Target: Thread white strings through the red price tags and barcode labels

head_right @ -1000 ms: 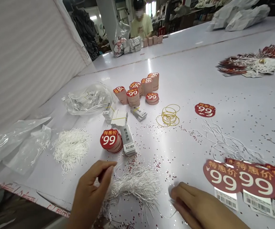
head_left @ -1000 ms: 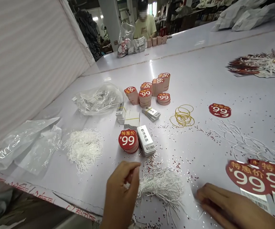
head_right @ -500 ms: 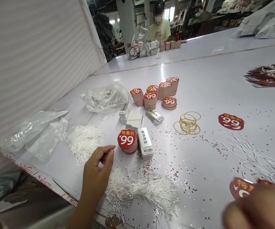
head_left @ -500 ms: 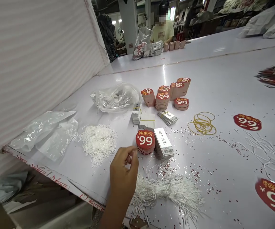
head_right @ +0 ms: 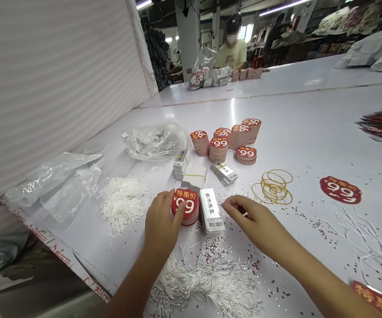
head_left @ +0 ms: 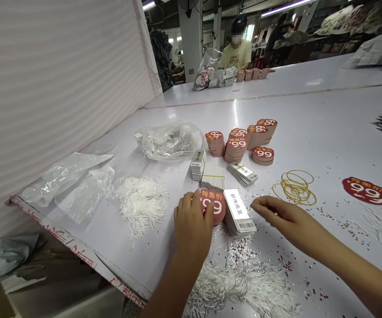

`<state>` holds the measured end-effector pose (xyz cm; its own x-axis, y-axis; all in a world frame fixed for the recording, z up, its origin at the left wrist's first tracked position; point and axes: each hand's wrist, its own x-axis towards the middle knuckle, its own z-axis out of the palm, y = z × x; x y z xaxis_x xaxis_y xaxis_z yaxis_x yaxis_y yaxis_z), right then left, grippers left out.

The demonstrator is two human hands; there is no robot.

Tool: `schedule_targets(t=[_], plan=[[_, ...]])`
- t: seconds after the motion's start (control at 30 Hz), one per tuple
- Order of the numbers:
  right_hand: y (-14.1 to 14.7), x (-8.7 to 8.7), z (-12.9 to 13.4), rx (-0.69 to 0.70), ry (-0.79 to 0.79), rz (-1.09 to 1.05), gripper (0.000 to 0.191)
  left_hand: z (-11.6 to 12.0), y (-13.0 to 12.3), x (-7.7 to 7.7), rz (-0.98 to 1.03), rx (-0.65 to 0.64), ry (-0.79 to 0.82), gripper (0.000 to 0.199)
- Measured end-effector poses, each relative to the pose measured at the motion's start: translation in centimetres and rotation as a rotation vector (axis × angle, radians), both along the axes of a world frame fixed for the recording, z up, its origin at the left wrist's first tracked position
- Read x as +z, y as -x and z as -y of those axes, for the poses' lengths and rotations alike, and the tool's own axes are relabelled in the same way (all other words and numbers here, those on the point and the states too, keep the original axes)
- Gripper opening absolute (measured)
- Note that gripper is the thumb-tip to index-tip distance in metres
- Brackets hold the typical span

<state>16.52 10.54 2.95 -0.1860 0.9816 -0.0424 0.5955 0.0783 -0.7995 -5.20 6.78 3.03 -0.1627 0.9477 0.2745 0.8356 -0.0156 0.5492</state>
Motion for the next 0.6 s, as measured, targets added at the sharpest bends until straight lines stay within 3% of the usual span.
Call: schedule_targets(t=[0.1,0.2,0.4,0.53,0.6], plan=[[1.8,-0.9,-1.4,0.025,0.034,0.023,0.046,0.1,-0.4,-0.6,-0.072,0.054,-0.145,0.032],[2.3,-1.6,-2.4,0.087,0.079,-0.005,0.046,0.2,-0.5,-0.7,0.023,0.056,-0.236,0.028],[1.4,-1.5,-3.1,0.156,0.121,0.003,0.051,1.0,-0.3,1.6,0.727,-0.084,-0.114,0.014],[1.0,0.7,-1.7,0.044,0.02,0.083,0.052,2.5,-0.8,2.3,1.188,-0.125,0.022,0.018],[0.5,1.7,0.2,0.073,0.004,0.05,0.052,3.5,-1.3,1.9,1.342,-0.167,0.147,0.025]])
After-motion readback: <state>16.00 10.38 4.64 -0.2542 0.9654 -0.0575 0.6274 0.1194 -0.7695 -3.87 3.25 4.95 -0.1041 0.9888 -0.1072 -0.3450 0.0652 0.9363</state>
